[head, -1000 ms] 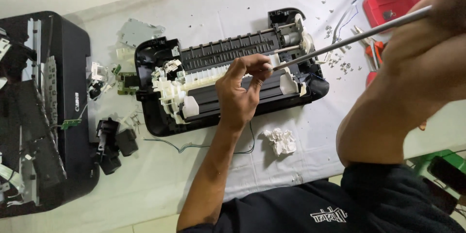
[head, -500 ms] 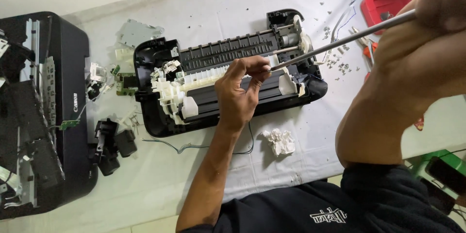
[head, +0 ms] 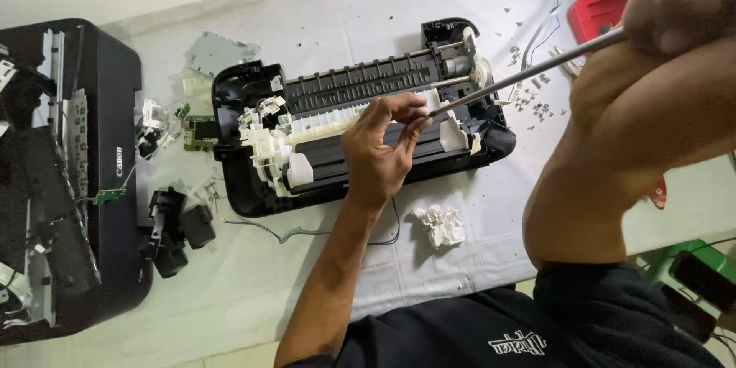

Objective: Reassembling the internal frame and components of a Canon printer, including wiring and fastening screws.

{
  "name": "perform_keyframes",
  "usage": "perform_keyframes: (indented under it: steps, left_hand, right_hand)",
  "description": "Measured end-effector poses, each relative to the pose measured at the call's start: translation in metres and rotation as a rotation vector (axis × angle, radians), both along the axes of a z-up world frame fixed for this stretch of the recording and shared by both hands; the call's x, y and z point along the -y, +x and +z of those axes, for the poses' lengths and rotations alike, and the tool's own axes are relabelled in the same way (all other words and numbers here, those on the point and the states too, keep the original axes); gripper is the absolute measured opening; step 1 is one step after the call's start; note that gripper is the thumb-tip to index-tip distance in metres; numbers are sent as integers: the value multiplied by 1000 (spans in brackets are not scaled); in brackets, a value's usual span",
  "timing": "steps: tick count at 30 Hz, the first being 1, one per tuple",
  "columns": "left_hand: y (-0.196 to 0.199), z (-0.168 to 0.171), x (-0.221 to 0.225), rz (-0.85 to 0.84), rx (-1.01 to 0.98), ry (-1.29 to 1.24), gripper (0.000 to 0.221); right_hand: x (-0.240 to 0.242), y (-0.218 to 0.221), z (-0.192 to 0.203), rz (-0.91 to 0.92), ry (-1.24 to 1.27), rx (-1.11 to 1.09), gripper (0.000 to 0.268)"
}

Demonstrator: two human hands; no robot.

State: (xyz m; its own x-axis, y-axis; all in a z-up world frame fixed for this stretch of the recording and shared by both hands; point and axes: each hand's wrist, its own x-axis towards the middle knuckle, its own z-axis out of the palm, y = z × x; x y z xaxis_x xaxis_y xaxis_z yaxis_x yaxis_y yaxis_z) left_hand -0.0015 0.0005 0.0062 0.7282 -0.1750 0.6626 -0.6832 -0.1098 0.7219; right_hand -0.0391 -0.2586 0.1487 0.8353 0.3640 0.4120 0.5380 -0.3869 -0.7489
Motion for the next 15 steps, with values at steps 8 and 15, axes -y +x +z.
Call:
perform_keyframes:
  steps: [8, 15]
  left_hand:
    - [5, -13, 4, -1, -49, 166, 43]
    - [39, -18, 15, -129, -157, 390, 26]
  right_hand:
    - [-89, 22, -17, -456, 842, 432, 18]
    - [-75, 55, -47, -57, 643, 480, 19]
